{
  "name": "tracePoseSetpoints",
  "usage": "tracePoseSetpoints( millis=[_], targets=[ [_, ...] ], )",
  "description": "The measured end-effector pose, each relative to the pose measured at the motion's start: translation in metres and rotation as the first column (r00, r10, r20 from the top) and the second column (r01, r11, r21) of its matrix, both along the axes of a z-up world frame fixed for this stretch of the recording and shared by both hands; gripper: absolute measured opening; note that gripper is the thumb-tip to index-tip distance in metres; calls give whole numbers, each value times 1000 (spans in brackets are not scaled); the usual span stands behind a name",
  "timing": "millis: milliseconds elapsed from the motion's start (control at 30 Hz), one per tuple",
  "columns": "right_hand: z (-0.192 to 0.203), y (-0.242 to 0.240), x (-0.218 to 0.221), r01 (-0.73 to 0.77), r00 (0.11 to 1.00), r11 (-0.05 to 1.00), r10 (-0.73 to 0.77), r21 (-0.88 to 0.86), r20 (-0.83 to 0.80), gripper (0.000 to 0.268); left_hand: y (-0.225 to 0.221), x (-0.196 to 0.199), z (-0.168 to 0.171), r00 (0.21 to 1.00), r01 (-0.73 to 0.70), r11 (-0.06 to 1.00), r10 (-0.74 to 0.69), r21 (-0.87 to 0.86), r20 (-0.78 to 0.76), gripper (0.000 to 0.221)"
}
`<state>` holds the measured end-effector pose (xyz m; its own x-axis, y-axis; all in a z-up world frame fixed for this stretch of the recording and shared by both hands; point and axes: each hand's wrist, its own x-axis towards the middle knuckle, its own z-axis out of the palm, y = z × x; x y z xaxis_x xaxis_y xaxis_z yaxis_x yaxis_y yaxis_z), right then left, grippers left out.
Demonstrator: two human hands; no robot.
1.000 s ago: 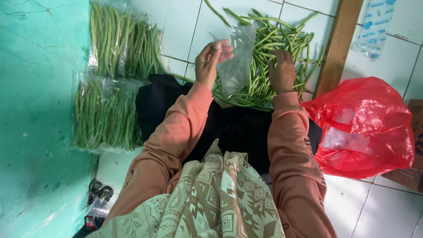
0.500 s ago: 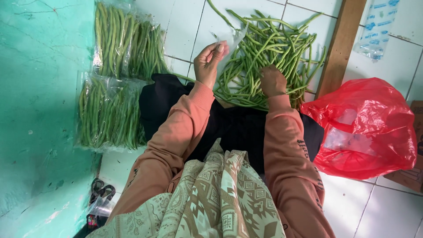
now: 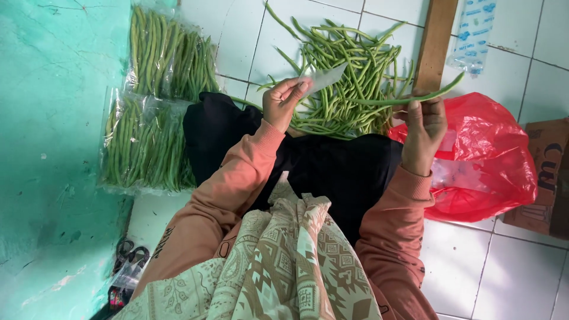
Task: Packaging long green beans into small plastic bags
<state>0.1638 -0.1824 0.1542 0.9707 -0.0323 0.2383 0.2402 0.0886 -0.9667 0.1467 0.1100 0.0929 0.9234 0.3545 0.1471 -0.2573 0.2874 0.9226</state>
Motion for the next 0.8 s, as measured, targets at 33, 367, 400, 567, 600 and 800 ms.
tracePoseSetpoints(
  millis=[33,367,400,567,600,800],
  targets=[
    [10,1,-6,3,1000,1000,-3,0,5,19,-5,-5,7,1000,3,1000,-3,0,5,17],
    [62,3,-49,28,995,975,-49,220,91,17,-29,-47,36,983,104,994,-106,20,149,17],
    [64,3,-51,39,993,976,-62,214,102,18,-30,-48,40,980,117,993,-117,7,160,17],
    [70,-4,-61,63,989,981,-86,182,122,24,-35,-55,50,980,113,991,-123,72,157,17],
    [73,-4,-64,83,987,980,-107,183,122,28,-35,-55,51,981,113,990,-124,82,150,17],
    [99,-12,-72,220,892,772,88,-596,443,29,-35,-56,53,978,48,973,-91,224,186,14]
  ],
)
